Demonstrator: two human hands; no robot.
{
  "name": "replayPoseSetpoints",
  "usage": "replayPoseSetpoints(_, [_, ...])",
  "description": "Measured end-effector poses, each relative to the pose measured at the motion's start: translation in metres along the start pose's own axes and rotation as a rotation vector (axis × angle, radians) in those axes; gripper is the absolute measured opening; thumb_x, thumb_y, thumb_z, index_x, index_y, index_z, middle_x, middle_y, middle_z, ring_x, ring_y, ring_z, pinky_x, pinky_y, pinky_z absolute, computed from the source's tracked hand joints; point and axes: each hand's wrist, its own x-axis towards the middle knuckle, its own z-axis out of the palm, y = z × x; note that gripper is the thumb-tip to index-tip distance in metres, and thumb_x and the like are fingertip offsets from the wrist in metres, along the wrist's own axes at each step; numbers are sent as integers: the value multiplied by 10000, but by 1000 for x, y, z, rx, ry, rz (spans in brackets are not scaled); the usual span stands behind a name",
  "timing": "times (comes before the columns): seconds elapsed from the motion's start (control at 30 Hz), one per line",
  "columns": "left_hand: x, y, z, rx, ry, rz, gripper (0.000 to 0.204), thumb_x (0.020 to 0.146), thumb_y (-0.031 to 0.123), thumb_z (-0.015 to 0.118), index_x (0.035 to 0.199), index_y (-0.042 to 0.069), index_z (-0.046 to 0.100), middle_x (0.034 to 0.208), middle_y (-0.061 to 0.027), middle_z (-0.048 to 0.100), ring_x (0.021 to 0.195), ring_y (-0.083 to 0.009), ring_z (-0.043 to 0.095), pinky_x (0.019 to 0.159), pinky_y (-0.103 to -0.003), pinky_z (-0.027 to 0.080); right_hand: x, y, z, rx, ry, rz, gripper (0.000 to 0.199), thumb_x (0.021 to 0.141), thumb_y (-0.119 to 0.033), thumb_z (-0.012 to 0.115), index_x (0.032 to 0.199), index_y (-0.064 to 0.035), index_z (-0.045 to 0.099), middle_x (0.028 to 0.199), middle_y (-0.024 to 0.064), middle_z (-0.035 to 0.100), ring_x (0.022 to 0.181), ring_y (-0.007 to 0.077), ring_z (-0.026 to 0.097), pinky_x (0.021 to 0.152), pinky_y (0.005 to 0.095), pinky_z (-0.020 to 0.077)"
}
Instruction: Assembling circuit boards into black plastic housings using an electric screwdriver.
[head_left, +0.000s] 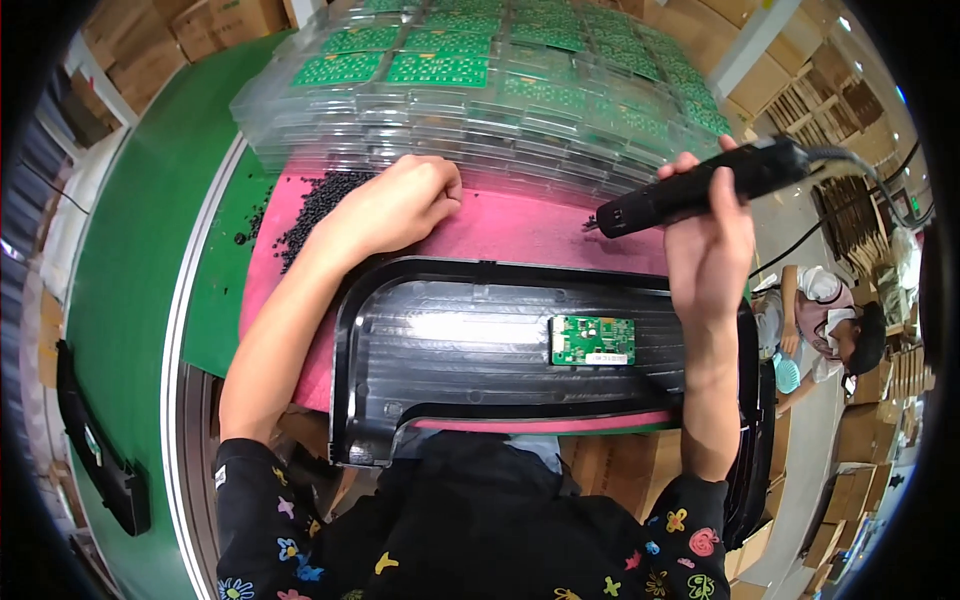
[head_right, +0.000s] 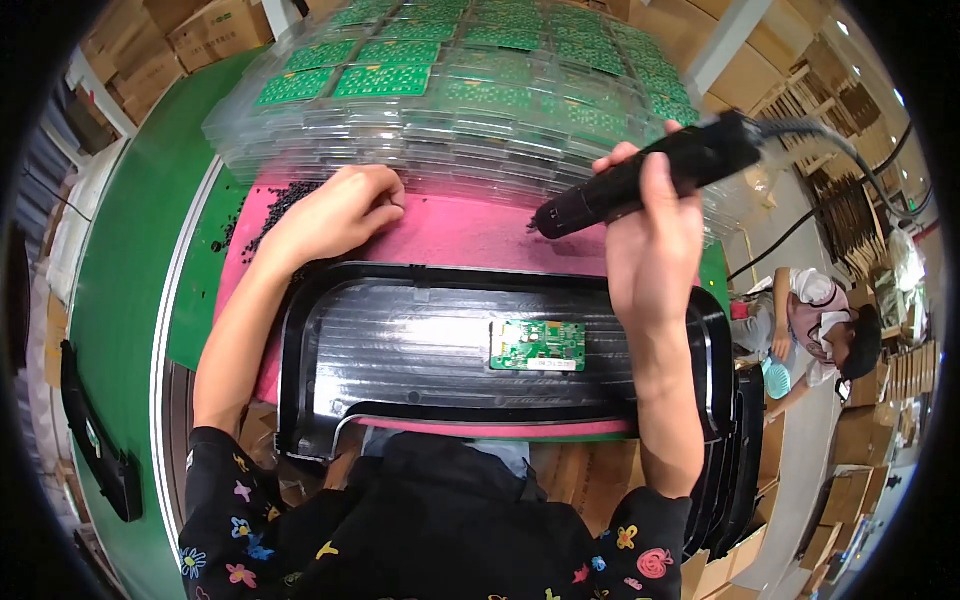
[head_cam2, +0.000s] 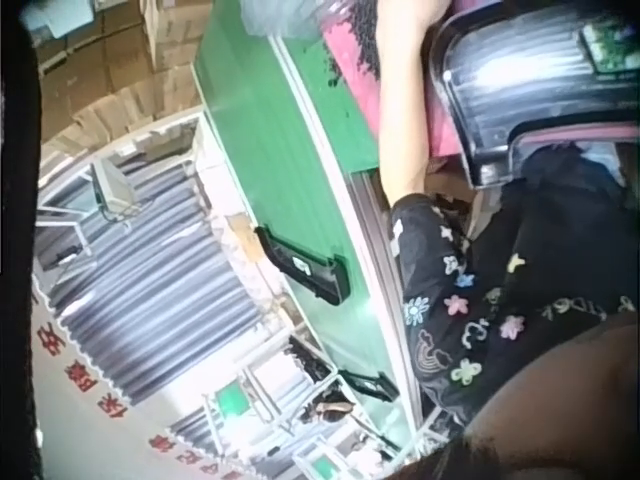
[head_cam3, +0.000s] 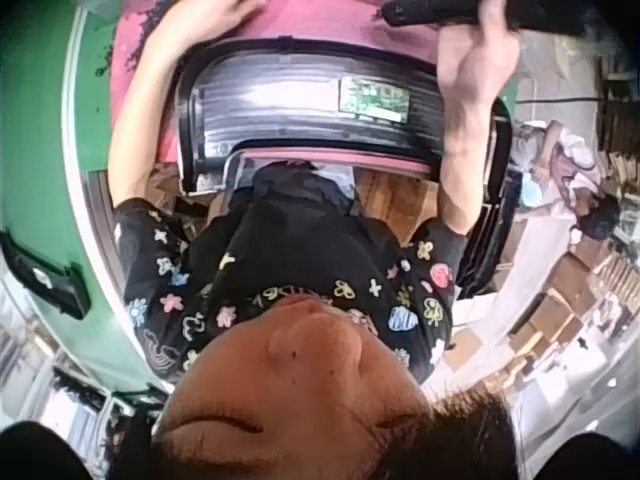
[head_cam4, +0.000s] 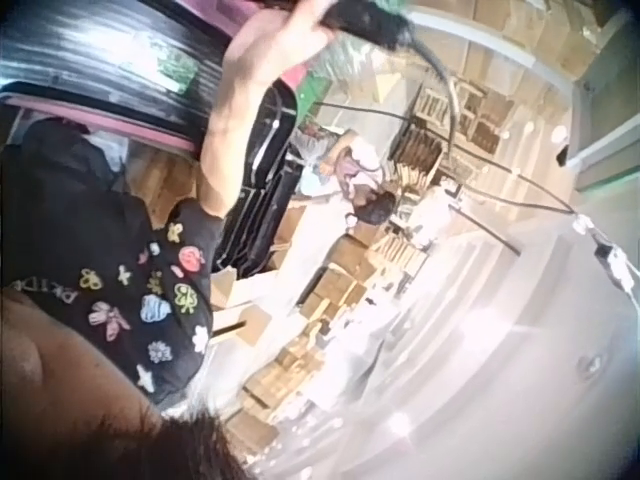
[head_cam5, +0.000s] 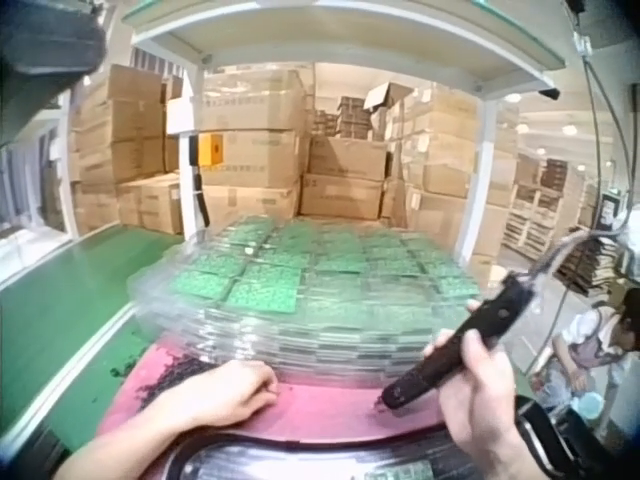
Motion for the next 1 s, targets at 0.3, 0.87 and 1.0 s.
replayPoseSetpoints(0.3, [-6, 99, -8, -352, -60, 430, 116, 860, 65, 636, 938, -17, 609, 854, -139, 659, 795, -343, 651, 695, -393, 521, -34, -57, 13, 462, -235, -117, 349, 950, -352, 568, 1078, -44, 466, 678, -8, 438, 561, 93, 408, 645, 273, 339])
replayPoseSetpoints(0.87, [-6, 106, 37, -176, -46, 518, 176, 809, 62, 667, 924, 12, 544, 870, -109, 582, 797, -308, 616, 645, -396, 499, -56, -46, 0, 254, -297, -151, 364, 900, -409, 611, 1026, -109, 448, 640, -40, 479, 497, 73, 454, 620, 279, 400])
replayPoseSetpoints(1.0, [-6, 99, 44, -149, -8, 554, 178, 777, 39, 686, 909, 8, 570, 844, -98, 607, 754, -293, 617, 663, -383, 498, -56, -40, -1, 227, -296, -179, 363, 912, -413, 587, 1043, -101, 454, 654, -41, 489, 504, 73, 468, 630, 285, 426])
